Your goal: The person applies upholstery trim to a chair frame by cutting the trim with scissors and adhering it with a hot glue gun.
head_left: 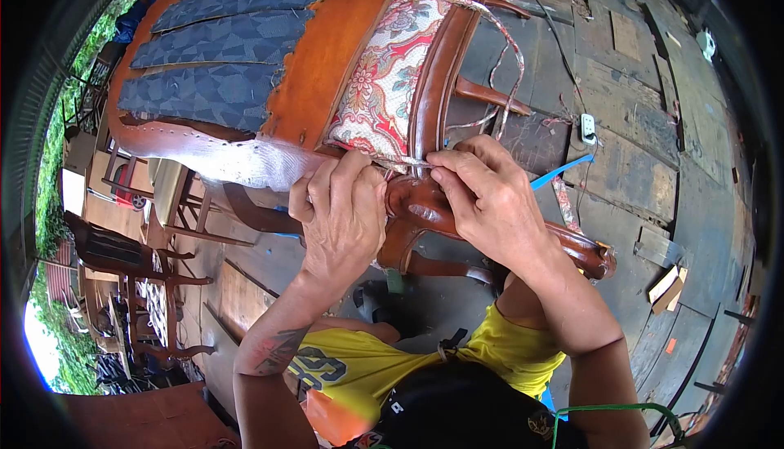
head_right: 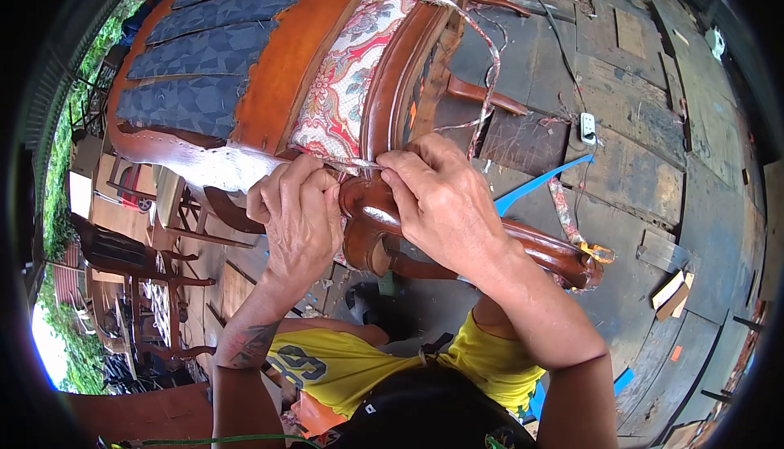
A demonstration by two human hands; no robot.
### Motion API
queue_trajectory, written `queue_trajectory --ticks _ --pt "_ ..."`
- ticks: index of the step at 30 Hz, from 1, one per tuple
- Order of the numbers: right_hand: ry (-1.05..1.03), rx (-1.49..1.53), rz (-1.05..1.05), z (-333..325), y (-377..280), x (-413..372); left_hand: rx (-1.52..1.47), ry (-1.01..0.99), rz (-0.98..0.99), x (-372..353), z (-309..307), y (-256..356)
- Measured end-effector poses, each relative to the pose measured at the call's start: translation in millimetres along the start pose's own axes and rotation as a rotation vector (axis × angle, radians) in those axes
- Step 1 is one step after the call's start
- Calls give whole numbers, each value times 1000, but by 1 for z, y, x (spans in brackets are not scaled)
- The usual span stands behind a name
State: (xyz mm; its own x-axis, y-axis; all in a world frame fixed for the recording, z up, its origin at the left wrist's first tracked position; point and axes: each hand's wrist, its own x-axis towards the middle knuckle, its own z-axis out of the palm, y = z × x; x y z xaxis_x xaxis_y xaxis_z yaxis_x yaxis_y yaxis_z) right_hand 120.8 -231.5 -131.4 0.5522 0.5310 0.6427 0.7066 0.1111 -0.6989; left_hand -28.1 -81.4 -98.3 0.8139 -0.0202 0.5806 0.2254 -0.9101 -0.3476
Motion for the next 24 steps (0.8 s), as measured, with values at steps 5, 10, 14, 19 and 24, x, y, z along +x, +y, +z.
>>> queue_trajectory --ticks 5,10,14,19,24 --pt "2 2 -23 0 1 0 -44 -18 -12 -3 -5 -3" --pt "-3 13 -12 0 0 0 -144 54 -104 -7 -9 -9" --pt "8 21 -17 1 0 0 -207 139 -130 -5 -3 -10" --pt "9 13 -17 1 0 -2 -125 83 -38 0 -11 -4" --pt "12 -19 -81 -1 1 1 -120 71 -34 -15 -14 -19"
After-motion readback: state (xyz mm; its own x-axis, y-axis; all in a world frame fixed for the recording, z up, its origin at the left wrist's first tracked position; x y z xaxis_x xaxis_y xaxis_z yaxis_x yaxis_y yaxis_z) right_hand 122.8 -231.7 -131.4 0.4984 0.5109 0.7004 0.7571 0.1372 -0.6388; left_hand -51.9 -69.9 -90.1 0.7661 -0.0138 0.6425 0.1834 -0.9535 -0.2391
